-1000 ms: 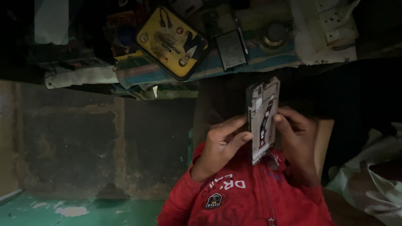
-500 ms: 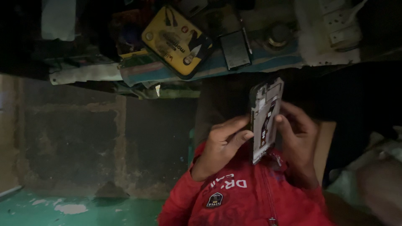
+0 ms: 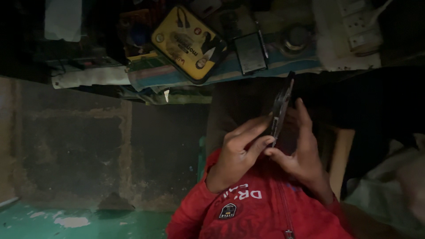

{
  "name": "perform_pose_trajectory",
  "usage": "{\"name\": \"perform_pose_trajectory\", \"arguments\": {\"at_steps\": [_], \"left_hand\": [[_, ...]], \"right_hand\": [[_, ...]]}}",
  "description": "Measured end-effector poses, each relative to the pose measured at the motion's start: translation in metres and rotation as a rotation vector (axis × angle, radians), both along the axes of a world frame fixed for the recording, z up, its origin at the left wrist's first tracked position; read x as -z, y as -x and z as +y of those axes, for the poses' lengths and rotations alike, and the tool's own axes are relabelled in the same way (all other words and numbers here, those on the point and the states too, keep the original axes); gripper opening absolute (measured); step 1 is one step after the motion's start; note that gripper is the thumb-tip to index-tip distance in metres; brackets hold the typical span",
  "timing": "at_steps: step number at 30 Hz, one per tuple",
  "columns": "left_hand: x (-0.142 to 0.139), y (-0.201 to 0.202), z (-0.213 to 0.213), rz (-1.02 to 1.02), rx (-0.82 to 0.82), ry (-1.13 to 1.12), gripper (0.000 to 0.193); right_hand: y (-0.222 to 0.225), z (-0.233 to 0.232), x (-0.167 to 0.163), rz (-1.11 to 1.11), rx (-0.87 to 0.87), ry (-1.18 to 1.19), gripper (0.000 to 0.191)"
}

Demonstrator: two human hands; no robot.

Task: The person sits on a chair and repairs a mobile phone, using a screwdriver to unscrew the back panel, removing the back cover and battery, then working on the internal components and prying at the screen edge with a tool while holding the phone.

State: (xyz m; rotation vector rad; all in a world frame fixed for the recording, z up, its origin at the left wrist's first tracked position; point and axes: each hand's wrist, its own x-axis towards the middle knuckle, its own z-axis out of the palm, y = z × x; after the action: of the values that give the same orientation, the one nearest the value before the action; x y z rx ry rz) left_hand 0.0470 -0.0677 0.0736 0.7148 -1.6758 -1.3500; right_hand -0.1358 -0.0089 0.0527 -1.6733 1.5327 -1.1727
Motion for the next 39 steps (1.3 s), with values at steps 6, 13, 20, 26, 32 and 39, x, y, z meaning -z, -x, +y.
{"name": "perform_pose_trajectory", "arguments": {"at_steps": [6, 13, 20, 26, 32, 39], "left_hand": [[0.000, 0.004, -0.001, 0.028, -0.004, 0.017, 0.038], [0.000, 0.007, -0.001, 0.007, -0.018, 0.109, 0.040], [-0.004, 0.006, -0.002, -0.008, 0.068, -0.030, 0.038], [-0.003, 0.004, 0.000, 0.006, 0.070, 0.117, 0.042], [0.000, 0.006, 0.001, 0.038, 0.112, 0.116, 0.042], [0.001, 0.005, 0.003, 0.062, 0.148, 0.117, 0.042]], "right_hand": [[-0.001, -0.002, -0.001, -0.004, 0.018, -0.008, 0.115], [0.003, -0.001, -0.001, -0.016, 0.013, 0.013, 0.105], [0.004, 0.000, 0.006, -0.046, -0.002, 0.036, 0.099], [0.006, 0.001, 0.012, -0.156, -0.064, 0.095, 0.094], [0.006, 0.002, 0.018, -0.234, -0.099, 0.148, 0.095], [0.007, 0.003, 0.020, -0.239, -0.106, 0.161, 0.096]]}}
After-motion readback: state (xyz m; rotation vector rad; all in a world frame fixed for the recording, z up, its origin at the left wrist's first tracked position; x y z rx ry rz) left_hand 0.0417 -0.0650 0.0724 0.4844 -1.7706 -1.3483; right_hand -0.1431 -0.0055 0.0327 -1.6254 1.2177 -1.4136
